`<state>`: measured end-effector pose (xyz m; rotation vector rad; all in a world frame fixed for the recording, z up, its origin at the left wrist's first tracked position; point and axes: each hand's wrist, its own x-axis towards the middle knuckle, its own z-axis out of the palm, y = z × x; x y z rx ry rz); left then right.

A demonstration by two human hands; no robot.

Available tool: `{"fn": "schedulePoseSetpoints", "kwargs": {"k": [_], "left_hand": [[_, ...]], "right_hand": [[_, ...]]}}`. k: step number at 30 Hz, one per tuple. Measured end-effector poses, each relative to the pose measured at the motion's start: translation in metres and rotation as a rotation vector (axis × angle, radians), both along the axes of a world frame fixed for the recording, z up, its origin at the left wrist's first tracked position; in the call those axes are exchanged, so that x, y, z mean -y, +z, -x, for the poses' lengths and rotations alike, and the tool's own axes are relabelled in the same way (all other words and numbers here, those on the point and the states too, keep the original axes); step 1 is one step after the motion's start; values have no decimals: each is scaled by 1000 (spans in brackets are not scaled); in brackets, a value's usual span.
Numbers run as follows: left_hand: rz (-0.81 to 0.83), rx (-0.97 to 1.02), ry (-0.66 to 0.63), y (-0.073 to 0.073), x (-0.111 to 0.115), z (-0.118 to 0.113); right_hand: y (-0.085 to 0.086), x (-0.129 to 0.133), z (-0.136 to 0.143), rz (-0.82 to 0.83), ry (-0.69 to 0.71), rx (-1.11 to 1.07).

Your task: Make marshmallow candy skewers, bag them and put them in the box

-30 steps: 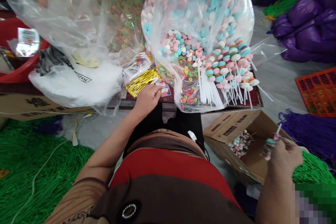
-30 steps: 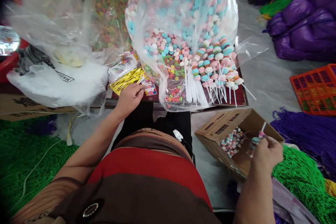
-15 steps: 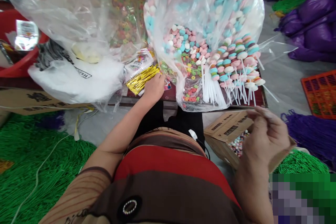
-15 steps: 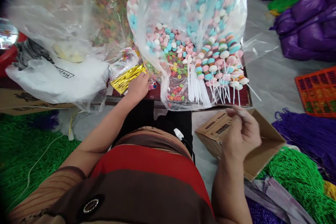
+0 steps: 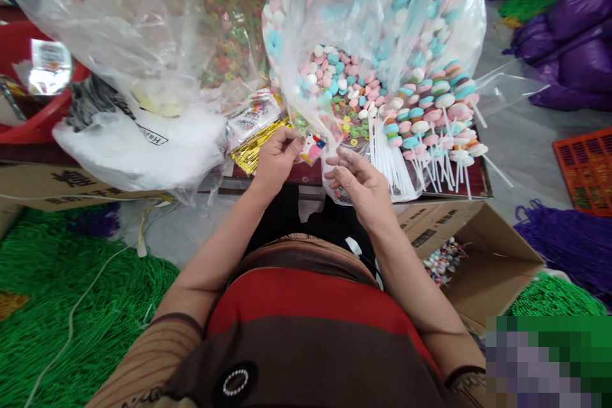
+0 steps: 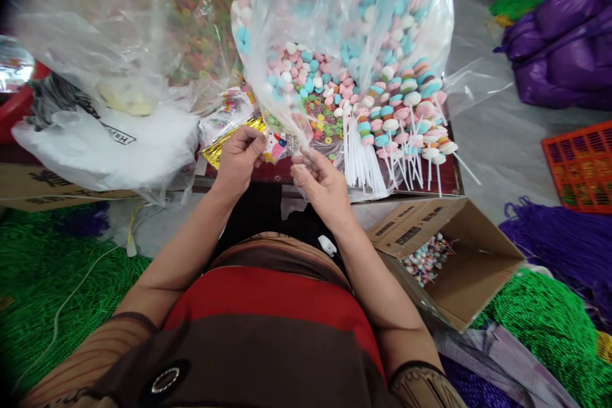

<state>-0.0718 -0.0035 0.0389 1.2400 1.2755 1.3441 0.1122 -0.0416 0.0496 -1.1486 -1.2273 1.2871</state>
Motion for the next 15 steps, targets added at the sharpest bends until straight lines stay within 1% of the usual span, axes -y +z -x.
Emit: {"fn": "schedulePoseSetpoints", "kwargs": {"k": [2,4,6,8,10,12,14,15], "left_hand": [[-23,-35,-12,5,9,-11],[-49,-69,-41,9,16,-18],[-90,-83,-77,13,19,-20],[-127,-89,-135,18,18,-17],[-132,-74,-260,24,15,-12],[-82,-41,-419,28,13,-9],[10,-5,-545,30,13,-9],[64,8,-576,30,13,-9]], "right_hand": [[0,-8,12,-33,-14,1],[-1,-13,19,-51,-76,0],[-2,-14,19,-38,-133,-20],[0,-14,13,-2,-112,-34],[4,-12,6,24,-35,-13],[11,-11,0,9,15,49],[18,-10,-4,-44,-4,132],[22,-10,-6,-72,-27,169]]}}
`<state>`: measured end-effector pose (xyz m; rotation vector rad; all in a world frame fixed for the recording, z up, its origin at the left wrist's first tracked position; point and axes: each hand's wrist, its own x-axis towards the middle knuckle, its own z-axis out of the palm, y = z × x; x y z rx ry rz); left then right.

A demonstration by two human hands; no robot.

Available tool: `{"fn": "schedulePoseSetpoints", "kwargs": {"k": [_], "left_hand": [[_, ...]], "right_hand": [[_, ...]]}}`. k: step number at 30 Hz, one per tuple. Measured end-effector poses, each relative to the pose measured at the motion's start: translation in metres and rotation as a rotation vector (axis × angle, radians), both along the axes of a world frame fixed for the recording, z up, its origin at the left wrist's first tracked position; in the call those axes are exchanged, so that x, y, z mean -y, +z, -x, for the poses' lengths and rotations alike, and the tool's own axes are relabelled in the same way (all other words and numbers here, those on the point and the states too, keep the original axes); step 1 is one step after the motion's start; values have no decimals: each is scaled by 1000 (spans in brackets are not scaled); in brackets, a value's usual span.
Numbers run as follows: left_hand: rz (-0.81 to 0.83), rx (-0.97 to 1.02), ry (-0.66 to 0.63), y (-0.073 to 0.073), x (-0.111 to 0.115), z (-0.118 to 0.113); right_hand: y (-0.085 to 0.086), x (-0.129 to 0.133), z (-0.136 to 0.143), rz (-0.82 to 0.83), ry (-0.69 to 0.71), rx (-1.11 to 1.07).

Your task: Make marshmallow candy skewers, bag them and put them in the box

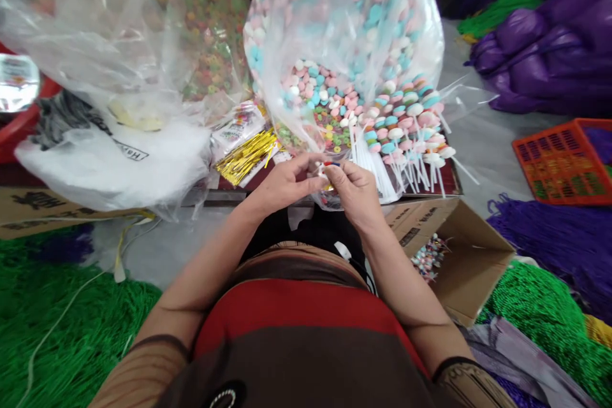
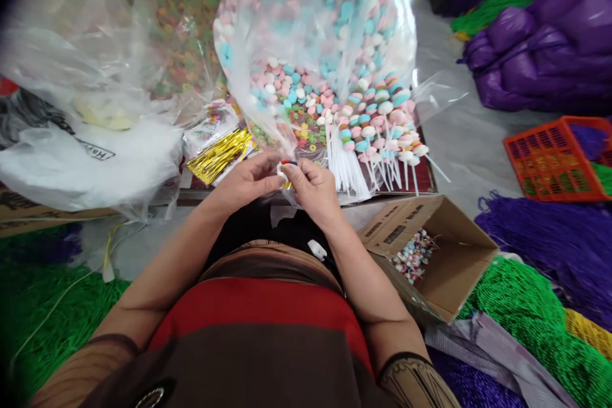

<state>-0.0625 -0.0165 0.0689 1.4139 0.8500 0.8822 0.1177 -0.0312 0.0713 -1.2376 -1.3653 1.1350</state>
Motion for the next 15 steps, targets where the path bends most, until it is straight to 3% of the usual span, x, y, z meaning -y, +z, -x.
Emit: {"fn": "schedulePoseSetpoints", "kwargs": {"k": [5,10,15], "left_hand": [[157,36,80,-8,1,-5],[128,20,129,-10,0,-9],[267,102,124,-6,2,-10]], "right_hand": [[2,-1,-2,11,-82,-1],[-14,0,-3,180,9,-196],[-20,0,-8,126,-96,-142]]}}
